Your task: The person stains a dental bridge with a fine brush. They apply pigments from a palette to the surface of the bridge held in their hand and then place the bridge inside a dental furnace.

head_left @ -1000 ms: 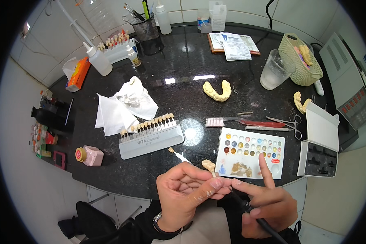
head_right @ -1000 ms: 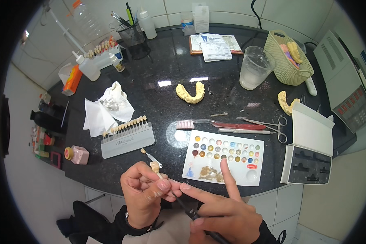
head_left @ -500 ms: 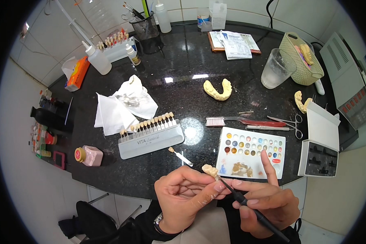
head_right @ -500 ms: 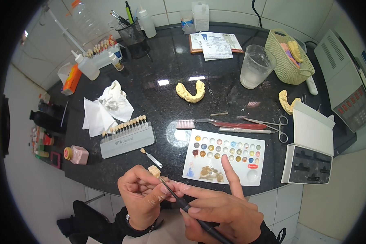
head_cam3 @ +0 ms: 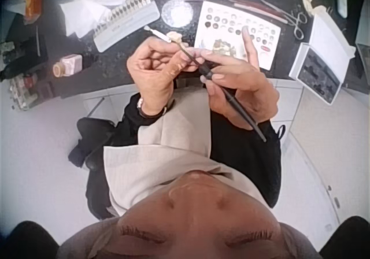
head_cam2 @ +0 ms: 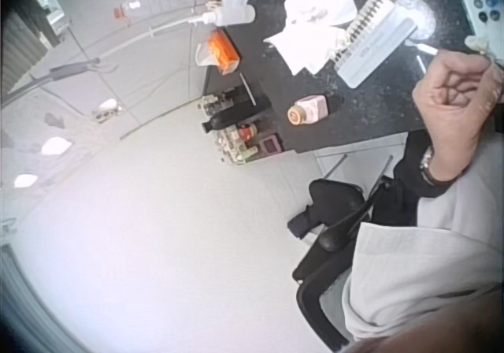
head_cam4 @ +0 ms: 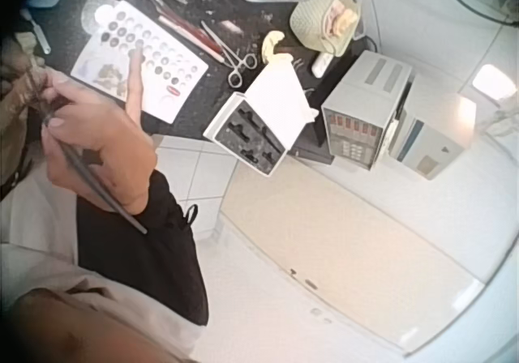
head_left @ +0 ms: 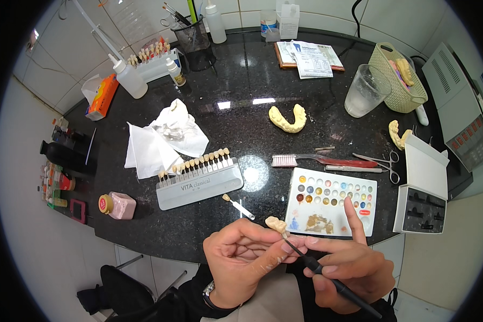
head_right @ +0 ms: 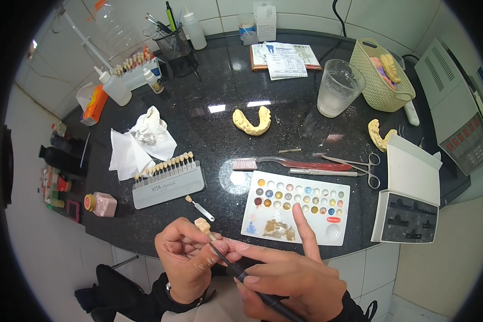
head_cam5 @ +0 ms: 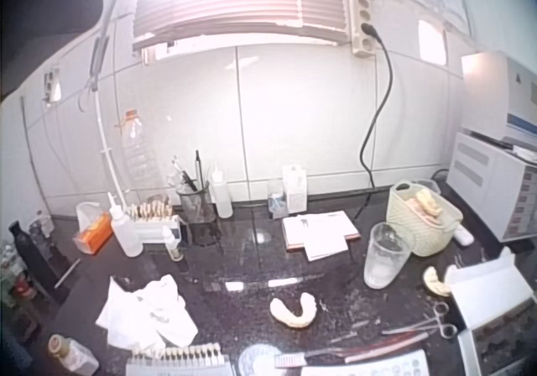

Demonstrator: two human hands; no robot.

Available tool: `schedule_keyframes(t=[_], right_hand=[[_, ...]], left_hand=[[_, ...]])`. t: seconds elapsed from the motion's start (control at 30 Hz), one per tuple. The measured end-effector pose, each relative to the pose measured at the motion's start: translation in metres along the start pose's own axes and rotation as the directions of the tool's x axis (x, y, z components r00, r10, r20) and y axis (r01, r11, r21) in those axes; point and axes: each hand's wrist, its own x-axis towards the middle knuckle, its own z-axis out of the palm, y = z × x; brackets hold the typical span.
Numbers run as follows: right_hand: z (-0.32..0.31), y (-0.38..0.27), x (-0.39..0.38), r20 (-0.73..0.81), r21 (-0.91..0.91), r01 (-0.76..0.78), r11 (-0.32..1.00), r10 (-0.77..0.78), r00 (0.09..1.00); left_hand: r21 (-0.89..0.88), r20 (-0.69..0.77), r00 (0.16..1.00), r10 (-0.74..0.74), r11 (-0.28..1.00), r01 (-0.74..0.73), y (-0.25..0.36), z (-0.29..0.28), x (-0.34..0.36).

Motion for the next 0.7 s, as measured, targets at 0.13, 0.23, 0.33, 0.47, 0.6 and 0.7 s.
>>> schedule_keyframes(t=[0.13,0.23,0.33,0.47,0.6,0.7], right_hand=[[0.003,0.001,-0.003,-0.075,0.016,0.001,1.0,0.0,0.997],[0.009,-0.001,-0.003,-0.154,0.059,-0.02,0.998,0.029,0.988],[0.009,-0.001,-0.002,-0.163,0.07,-0.019,0.997,0.03,0.986],[-0.002,0.003,-0.002,0.019,0.0,0.055,0.998,-0.055,0.998],[0.004,0.0,-0.002,-0.103,0.061,-0.006,0.998,0.012,0.995],[0.006,-0.002,-0.001,-0.137,0.078,-0.027,0.997,0.038,0.99]], left_hand=[[-0.02,0.011,1.0,-0.012,1.0,0.013,0.001,0.002,0.0],[-0.02,0.007,1.0,-0.01,1.0,0.011,0.002,0.002,0.0],[-0.019,0.002,1.0,-0.006,1.0,0.006,0.002,0.003,0.0],[-0.016,-0.005,1.0,0.03,0.999,-0.03,0.0,0.0,0.0],[-0.102,0.097,0.995,0.014,0.995,-0.004,0.002,-0.001,0.001],[-0.1,0.098,0.995,0.014,0.995,-0.004,0.002,-0.001,0.001]])
